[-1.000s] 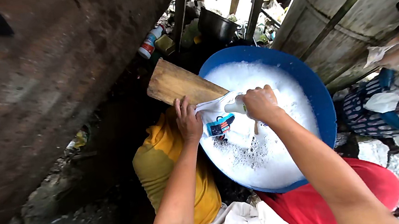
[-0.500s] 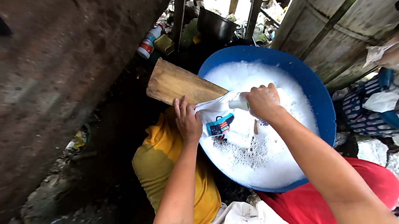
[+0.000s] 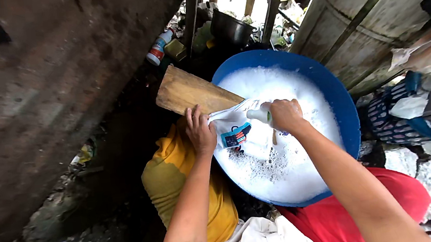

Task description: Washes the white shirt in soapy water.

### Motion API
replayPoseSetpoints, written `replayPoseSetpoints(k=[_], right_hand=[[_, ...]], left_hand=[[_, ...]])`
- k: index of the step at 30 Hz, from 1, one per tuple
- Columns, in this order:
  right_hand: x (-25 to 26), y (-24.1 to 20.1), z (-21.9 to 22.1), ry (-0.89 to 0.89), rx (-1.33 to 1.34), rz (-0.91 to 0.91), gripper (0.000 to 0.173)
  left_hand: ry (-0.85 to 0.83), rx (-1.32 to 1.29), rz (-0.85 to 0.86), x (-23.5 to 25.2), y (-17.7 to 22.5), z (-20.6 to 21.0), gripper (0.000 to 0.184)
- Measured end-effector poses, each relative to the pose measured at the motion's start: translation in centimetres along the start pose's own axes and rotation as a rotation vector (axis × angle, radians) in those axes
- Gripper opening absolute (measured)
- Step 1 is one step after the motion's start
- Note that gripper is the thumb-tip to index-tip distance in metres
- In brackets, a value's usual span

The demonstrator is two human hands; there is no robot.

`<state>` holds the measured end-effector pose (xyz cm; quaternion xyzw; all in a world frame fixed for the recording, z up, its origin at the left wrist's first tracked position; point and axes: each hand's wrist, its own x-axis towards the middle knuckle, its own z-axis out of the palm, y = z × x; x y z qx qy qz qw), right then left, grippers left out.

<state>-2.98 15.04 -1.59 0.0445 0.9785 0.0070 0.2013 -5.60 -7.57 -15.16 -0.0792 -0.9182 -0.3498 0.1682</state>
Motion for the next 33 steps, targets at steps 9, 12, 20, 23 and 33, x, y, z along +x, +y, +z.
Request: replayPoseSetpoints(k=[9, 12, 20, 23, 33], right_hand=[[-5.8, 9.0, 3.5, 0.215, 1.314, 0.098, 0.064], [-8.4, 11.7, 4.3, 0.346, 1.662, 0.229, 0.060], [-9.4, 14.1, 2.9, 0.750, 1.952, 0.189, 0.063], [-9.6, 14.6, 2.4, 0.796, 1.965, 0.160, 0.064], [-10.5, 15.1, 1.9, 0.874, 1.970, 0.171, 0.063]], left_hand=[[-0.040, 0.176, 0.028, -0.2, 0.8, -0.5, 0.024], [-0.052, 0.156, 0.156, -0.3, 1.4, -1.1, 0.022], [-0.081, -0.186, -0.072, 4.4, 6.7, -5.5, 0.031], [-0.040, -0.185, -0.011, 7.4, 8.4, -7.7, 0.030], [-0.070, 0.095, -0.062, 13.8, 7.6, -9.7, 0.035]])
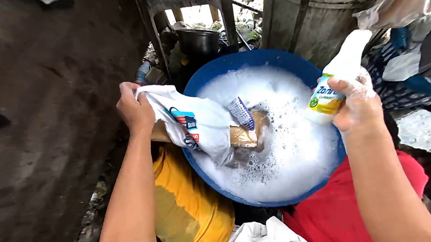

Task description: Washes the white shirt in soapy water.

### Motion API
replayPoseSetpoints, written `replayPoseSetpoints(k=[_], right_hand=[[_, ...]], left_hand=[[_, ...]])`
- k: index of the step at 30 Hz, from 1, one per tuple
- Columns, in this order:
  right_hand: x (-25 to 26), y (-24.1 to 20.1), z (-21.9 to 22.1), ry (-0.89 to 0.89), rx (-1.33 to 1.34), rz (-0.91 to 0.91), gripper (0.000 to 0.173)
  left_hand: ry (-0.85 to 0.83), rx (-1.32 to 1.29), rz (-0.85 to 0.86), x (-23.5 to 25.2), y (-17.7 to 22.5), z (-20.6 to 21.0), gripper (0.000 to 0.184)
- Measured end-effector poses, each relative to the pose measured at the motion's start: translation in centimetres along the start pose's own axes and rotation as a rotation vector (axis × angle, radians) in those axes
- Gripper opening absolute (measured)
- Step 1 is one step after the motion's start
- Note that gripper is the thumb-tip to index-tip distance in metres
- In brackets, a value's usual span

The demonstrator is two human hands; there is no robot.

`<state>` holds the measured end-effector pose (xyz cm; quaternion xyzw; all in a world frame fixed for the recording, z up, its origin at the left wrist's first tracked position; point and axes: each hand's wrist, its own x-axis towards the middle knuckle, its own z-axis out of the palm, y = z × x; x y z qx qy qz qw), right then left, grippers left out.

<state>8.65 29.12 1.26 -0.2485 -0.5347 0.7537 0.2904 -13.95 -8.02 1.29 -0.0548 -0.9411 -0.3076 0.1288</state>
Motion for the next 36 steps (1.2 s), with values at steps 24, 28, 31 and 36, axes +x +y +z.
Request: replayPoseSetpoints(k=[24, 28, 31, 36], right_hand=[[-0.2, -0.2, 0.6, -0.008, -0.027, -0.024, 0.067], [-0.4, -0.1, 0.8, -0.036, -0.034, -0.028, 0.065], [-0.4, 0.1, 0.7, -0.041, -0.058, -0.032, 0.066], [-0.2, 0.5, 0.9, -0.058, -0.064, -0.020, 0.063]], left_hand=[[-1.000, 0.272, 0.512, -8.9, 5.1, 11.8, 0.028], [-0.794, 0.069, 0.511, -7.5, 8.6, 11.3, 0.024], [-0.649, -0.063, 0.429, -7.1, 10.1, 13.0, 0.023], [-0.460, -0.332, 0.306, -10.1, 8.3, 14.6, 0.037]])
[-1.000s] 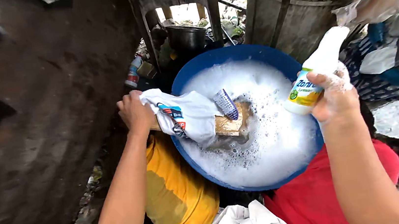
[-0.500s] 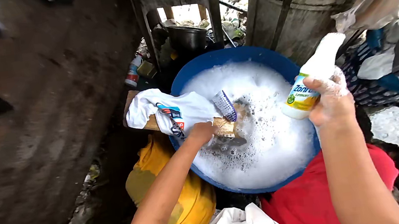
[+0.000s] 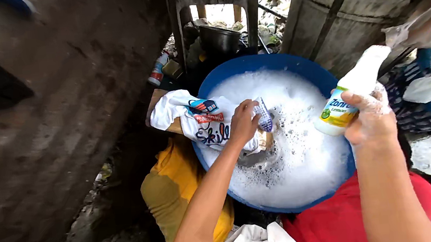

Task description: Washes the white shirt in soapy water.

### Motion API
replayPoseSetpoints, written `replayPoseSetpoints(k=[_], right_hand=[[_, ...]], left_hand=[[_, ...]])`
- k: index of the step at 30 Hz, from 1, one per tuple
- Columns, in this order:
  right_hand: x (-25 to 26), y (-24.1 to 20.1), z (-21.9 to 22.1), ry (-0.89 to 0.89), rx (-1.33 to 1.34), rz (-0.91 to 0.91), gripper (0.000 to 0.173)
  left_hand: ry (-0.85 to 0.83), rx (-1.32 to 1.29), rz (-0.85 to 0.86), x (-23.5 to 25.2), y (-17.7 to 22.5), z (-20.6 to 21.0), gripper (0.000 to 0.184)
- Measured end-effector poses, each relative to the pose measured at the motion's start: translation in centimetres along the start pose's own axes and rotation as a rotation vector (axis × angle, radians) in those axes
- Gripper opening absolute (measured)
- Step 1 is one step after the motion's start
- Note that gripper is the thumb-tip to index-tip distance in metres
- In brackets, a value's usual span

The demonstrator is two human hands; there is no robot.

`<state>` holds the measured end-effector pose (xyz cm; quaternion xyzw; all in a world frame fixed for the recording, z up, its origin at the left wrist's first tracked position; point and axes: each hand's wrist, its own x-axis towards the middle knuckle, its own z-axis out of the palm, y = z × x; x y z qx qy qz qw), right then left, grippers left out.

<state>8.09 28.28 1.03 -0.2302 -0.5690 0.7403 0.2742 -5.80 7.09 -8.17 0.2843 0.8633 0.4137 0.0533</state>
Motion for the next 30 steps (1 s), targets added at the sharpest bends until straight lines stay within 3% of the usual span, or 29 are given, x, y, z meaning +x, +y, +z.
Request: replayPoseSetpoints(k=[2, 6, 10, 14, 19, 23, 26, 30], right_hand=[[0.1, 0.2, 0.1, 0.021, 0.008, 0.049, 0.058], [0.1, 0.6, 0.3, 0.007, 0.014, 0.105, 0.048], [-0.4, 1.2, 0.9, -0.077, -0.024, 0.068, 0.053], [-0.5, 2.8, 1.8, -0.194, -0.098, 0.105, 0.058], [-0.8, 5.0, 5.4, -0.365, -0.363, 0.198, 0.052], [-0.9, 5.6, 9.7, -0.597, -0.706, 0.128, 0.059], [-1.1, 6.4, 13.0, -0.721, -1.023, -0.005, 0.066], [-2.1, 6.1, 17.7, -0.839, -1.325, -0.130, 0.065]], left_hand=[[0.186, -0.026, -0.056, -3.4, -1.1, -0.1, 0.041], [0.586, -0.018, -0.373, -10.1, -5.0, -2.1, 0.052], [0.772, 0.036, -0.599, -10.7, -8.4, -5.0, 0.048], [0.643, 0.135, -0.673, -9.2, -8.9, -7.2, 0.048], [0.536, 0.225, -0.562, -9.0, -8.6, -8.0, 0.025], [0.582, -0.078, -0.593, -9.8, -8.8, -8.7, 0.032], [0.648, -0.425, -0.739, -10.4, -9.4, -8.0, 0.041], [0.512, -0.582, -0.799, -11.0, -9.6, -8.2, 0.049]])
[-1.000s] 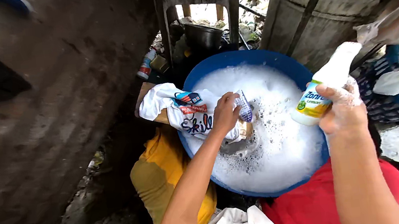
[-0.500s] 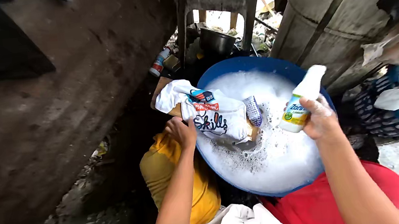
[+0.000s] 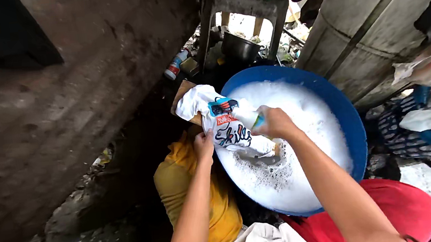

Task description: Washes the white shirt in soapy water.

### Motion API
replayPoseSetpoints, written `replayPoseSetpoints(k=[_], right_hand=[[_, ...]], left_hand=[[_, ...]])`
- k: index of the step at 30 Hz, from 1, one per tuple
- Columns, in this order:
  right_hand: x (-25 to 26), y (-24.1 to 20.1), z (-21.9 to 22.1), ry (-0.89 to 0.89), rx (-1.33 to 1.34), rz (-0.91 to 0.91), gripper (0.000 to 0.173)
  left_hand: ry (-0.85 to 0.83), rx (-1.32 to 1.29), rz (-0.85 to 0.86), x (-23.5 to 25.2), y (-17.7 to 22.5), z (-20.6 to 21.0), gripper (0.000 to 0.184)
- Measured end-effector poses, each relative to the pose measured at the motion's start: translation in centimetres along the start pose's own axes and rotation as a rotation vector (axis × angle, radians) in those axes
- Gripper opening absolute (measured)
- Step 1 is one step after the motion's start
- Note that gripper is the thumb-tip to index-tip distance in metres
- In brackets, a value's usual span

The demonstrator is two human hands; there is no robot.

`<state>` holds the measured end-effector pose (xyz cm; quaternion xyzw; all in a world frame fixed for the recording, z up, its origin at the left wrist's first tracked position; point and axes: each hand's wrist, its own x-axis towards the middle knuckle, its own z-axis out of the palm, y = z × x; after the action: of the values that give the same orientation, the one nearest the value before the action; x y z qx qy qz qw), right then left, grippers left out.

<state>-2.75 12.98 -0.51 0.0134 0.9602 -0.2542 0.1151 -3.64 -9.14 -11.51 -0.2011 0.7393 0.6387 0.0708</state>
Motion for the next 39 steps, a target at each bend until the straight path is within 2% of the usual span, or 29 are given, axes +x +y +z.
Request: replayPoseSetpoints(k=[2, 8, 16, 32, 39], right_hand=[[0.7, -2.2, -0.2, -0.048, -0.124, -0.001, 0.060], [1.8, -6.3, -0.4, -0.099, -0.371, -0.086, 0.045], [2.7, -9.9, -0.4, -0.075, -0.525, -0.145, 0.040], [2.2, -10.3, -0.6, -0.139, -0.634, -0.163, 0.041], [2.1, -10.3, -0.3, -0.139, -0.647, -0.195, 0.036]], left_hand=[[-0.044, -0.017, 0.010, 0.1, -0.2, -0.4, 0.043], [-0.053, -0.208, 0.013, 0.0, -1.6, -0.7, 0.047], [-0.101, -0.213, 0.042, -0.1, -1.9, -1.1, 0.037], [-0.101, -0.247, 0.041, 0.1, -2.2, -1.2, 0.033], [-0.096, -0.249, 0.028, 0.0, -2.1, -1.1, 0.031]])
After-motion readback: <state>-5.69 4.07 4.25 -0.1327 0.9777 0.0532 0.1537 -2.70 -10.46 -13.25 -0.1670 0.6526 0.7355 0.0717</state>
